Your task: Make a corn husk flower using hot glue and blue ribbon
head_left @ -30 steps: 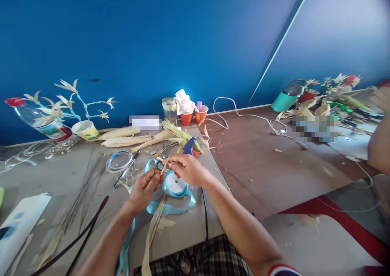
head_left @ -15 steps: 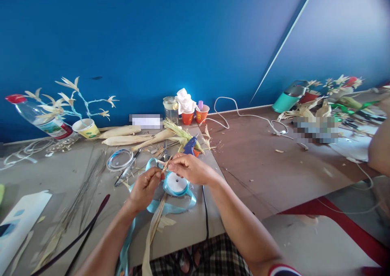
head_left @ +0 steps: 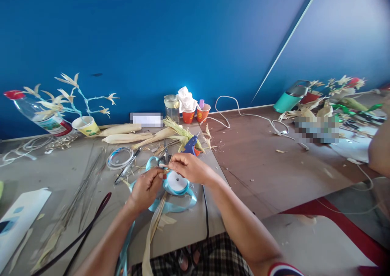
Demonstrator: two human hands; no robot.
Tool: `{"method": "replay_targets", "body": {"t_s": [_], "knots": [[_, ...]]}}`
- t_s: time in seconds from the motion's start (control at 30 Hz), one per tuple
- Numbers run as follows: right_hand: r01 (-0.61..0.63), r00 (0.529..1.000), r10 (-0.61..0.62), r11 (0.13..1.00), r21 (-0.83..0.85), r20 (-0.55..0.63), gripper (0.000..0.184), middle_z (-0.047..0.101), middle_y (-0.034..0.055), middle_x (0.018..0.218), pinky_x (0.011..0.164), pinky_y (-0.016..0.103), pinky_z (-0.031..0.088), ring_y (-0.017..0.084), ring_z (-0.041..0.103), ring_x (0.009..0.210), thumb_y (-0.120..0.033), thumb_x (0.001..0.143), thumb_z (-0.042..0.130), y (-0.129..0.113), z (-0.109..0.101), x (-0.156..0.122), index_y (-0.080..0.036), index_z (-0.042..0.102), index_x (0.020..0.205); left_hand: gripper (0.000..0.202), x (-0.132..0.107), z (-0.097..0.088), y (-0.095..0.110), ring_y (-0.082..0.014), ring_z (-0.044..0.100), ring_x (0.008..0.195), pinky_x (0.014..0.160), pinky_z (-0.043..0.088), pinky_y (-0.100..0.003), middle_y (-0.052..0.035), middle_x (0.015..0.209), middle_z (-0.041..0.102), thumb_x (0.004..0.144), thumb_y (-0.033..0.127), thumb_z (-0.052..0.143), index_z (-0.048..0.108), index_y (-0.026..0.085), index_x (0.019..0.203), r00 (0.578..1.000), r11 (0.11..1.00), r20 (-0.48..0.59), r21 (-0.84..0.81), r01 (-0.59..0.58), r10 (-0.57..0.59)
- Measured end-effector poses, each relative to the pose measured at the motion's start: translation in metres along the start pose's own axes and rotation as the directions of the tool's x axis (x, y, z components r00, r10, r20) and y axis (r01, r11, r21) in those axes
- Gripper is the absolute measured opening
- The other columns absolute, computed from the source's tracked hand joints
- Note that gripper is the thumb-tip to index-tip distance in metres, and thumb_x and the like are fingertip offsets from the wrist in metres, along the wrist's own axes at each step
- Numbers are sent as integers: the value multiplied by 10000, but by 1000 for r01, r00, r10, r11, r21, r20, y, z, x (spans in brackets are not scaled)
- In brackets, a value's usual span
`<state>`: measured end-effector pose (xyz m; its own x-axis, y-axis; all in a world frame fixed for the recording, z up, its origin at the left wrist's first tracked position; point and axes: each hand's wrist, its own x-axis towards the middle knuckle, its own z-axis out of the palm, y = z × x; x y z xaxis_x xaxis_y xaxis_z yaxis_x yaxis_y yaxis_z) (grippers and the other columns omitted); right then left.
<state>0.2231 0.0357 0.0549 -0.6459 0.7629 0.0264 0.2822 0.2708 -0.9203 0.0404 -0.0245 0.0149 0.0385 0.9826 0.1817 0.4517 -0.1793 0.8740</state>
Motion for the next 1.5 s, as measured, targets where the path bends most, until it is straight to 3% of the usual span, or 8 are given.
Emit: {"method": "replay_targets", "body": {"t_s": [0.13, 0.27, 0.53, 0.77, 1.3, 1.4, 1.5], "knots": [[-161, 982, 142, 975, 155, 123, 257, 415, -56, 520, 451, 199, 239, 60, 331, 472, -346, 813, 503, 0, -1, 0, -167, 486, 630, 111, -2, 0, 2, -167, 512, 632, 610, 376, -257, -28, 656, 593, 752, 246, 579, 631, 199, 667, 1000, 999, -18, -34, -15, 14], [-298, 936, 191, 876, 379, 296, 242, 408, -69, 497, 405, 187, 183, 37, 283, 415, -349, 781, 544, 4, -2, 1, -154, 513, 641, 104, -4, -1, 3, -171, 507, 615, 601, 378, -261, -26, 620, 579, 746, 250, 589, 640, 203, 669, 1000, 999, -10, -44, -21, 21], [-358, 899, 171, 818, 450, 404, 317, 402, -76, 457, 376, 156, 162, 21, 303, 395, -402, 699, 671, 5, -6, 1, -130, 527, 624, 137, -5, -4, 5, -143, 465, 548, 572, 344, -250, -1, 575, 536, 757, 180, 547, 592, 210, 630, 985, 983, 68, 84, -162, 157], [-365, 876, 129, 806, 466, 464, 344, 395, -74, 449, 363, 155, 160, 22, 288, 389, -438, 721, 651, 8, -9, 0, -123, 546, 634, 179, -5, -6, 13, -127, 454, 540, 561, 348, -245, 10, 575, 518, 786, 186, 471, 533, 197, 618, 970, 962, 122, 152, -228, 211], [-323, 889, 51, 774, 545, 454, 318, 416, -56, 449, 344, 161, 134, 24, 296, 370, -403, 708, 666, 14, -22, -5, -119, 555, 618, 210, -3, -10, 14, -114, 482, 549, 554, 376, -235, 5, 587, 539, 803, 169, 401, 532, 173, 639, 942, 928, 172, 193, -319, 288], [-267, 933, 45, 752, 603, 357, 361, 429, -45, 450, 346, 172, 102, 25, 285, 364, -448, 661, 684, 13, -34, -10, -124, 543, 588, 213, -1, -13, 7, -113, 463, 540, 542, 362, -240, -1, 598, 543, 815, 220, 424, 554, 165, 656, 966, 955, 130, 166, -246, 226], [-196, 979, 112, 754, 627, 170, 381, 437, -43, 472, 365, 179, 89, 22, 258, 371, -487, 677, 656, 13, -40, -10, -130, 540, 612, 249, 1, -14, -1, -109, 431, 520, 499, 340, -234, -3, 596, 531, 835, 283, 418, 571, 159, 682, 996, 996, 51, 46, -73, 70]]}}
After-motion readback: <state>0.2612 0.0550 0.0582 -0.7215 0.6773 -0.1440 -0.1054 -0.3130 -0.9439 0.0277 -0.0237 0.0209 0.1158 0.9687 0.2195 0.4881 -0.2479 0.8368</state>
